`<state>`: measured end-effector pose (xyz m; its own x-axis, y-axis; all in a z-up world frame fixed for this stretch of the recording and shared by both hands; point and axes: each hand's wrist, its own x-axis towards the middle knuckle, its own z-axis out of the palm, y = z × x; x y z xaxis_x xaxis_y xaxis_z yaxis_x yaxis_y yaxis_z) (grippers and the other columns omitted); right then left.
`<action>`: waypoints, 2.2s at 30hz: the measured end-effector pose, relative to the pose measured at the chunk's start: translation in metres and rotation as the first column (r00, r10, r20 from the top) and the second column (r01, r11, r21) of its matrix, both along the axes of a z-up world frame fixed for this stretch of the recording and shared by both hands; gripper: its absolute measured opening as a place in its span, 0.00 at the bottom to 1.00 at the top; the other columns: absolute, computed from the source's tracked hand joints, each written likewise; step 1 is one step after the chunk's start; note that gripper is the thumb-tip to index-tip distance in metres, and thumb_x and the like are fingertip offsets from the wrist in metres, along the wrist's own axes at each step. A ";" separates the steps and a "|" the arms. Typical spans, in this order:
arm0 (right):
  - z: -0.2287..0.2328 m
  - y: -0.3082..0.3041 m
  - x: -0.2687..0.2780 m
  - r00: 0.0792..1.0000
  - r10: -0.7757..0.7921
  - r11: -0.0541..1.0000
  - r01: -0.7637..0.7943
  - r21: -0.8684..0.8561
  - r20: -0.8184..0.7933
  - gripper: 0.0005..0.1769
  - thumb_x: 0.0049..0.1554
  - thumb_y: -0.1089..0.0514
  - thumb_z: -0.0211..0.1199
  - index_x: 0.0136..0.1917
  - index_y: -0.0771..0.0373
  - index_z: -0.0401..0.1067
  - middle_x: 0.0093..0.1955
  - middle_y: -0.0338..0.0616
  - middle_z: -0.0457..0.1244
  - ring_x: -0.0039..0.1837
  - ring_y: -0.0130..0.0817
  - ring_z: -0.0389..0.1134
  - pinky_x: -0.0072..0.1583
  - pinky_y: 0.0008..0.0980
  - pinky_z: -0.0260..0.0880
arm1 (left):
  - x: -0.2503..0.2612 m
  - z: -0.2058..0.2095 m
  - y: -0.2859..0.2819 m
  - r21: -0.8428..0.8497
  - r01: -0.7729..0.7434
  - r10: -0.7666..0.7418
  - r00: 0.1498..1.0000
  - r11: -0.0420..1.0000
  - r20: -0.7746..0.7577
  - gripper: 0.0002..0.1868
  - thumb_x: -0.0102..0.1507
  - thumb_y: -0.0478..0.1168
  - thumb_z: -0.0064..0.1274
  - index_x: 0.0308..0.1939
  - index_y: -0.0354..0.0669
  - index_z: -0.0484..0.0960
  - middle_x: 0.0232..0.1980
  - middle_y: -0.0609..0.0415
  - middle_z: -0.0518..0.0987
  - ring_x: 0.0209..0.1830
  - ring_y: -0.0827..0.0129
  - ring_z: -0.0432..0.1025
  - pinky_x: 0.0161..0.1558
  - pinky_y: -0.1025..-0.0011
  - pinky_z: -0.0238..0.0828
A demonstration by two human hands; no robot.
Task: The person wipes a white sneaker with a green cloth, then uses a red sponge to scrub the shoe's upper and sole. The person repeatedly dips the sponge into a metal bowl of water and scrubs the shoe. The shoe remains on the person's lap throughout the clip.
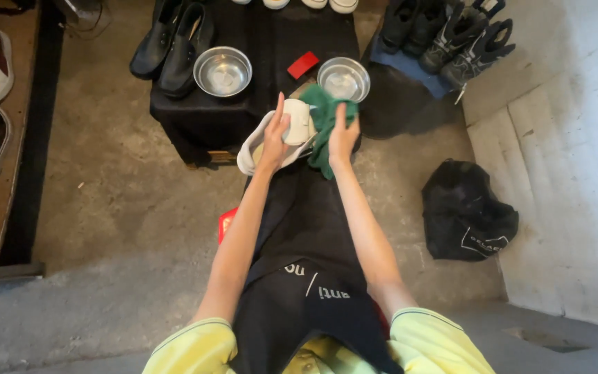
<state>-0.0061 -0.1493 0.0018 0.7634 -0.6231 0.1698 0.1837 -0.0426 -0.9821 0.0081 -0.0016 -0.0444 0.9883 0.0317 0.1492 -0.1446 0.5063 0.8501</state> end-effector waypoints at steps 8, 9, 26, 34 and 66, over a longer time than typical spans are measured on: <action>0.015 0.033 0.009 0.894 0.445 0.631 -0.355 -0.690 -0.054 0.30 0.56 0.51 0.73 0.70 0.51 0.70 0.60 0.53 0.62 0.66 0.57 0.65 0.70 0.50 0.63 | 0.020 -0.019 -0.005 -0.277 0.080 -0.078 0.997 0.958 0.018 0.26 0.77 0.42 0.43 0.80 0.54 0.61 0.81 0.45 0.58 0.80 0.52 0.55 0.75 0.52 0.61; 0.006 0.033 0.017 0.893 0.423 0.557 -0.390 -0.733 -0.154 0.35 0.52 0.52 0.76 0.71 0.46 0.69 0.61 0.50 0.58 0.66 0.58 0.64 0.69 0.51 0.65 | 0.030 -0.037 -0.002 -0.264 0.069 -0.068 0.998 0.962 0.010 0.25 0.77 0.42 0.44 0.79 0.52 0.63 0.81 0.47 0.59 0.79 0.53 0.56 0.74 0.53 0.63; 0.018 0.004 0.014 0.939 0.344 0.931 -0.341 -0.133 0.002 0.17 0.59 0.50 0.73 0.60 0.54 0.78 0.56 0.40 0.71 0.60 0.31 0.70 0.66 0.35 0.68 | -0.006 0.020 0.004 0.193 -0.201 0.192 0.979 0.960 0.066 0.38 0.62 0.35 0.70 0.74 0.56 0.71 0.65 0.42 0.77 0.60 0.59 0.76 0.59 0.63 0.79; 0.020 -0.023 0.037 0.986 0.151 0.982 -0.141 -0.125 0.071 0.18 0.61 0.47 0.72 0.59 0.57 0.78 0.59 0.45 0.70 0.64 0.31 0.68 0.70 0.39 0.60 | -0.013 0.039 0.014 0.366 -0.387 0.351 0.922 0.846 0.163 0.40 0.65 0.31 0.66 0.78 0.62 0.67 0.75 0.54 0.70 0.75 0.63 0.66 0.75 0.62 0.61; 0.000 -0.033 0.076 0.901 0.197 0.390 -0.434 -0.812 -0.387 0.32 0.46 0.28 0.77 0.51 0.51 0.76 0.58 0.43 0.61 0.60 0.56 0.69 0.59 0.53 0.73 | -0.006 -0.001 -0.010 0.366 -0.428 0.403 0.903 0.826 0.147 0.35 0.67 0.30 0.60 0.76 0.59 0.68 0.71 0.49 0.75 0.75 0.61 0.64 0.75 0.62 0.62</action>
<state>0.0700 -0.1820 0.0020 0.9567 0.0600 0.2850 0.1928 -0.8640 -0.4652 0.0018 -0.0121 -0.0458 0.8831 0.3654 0.2944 -0.3255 0.0251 0.9452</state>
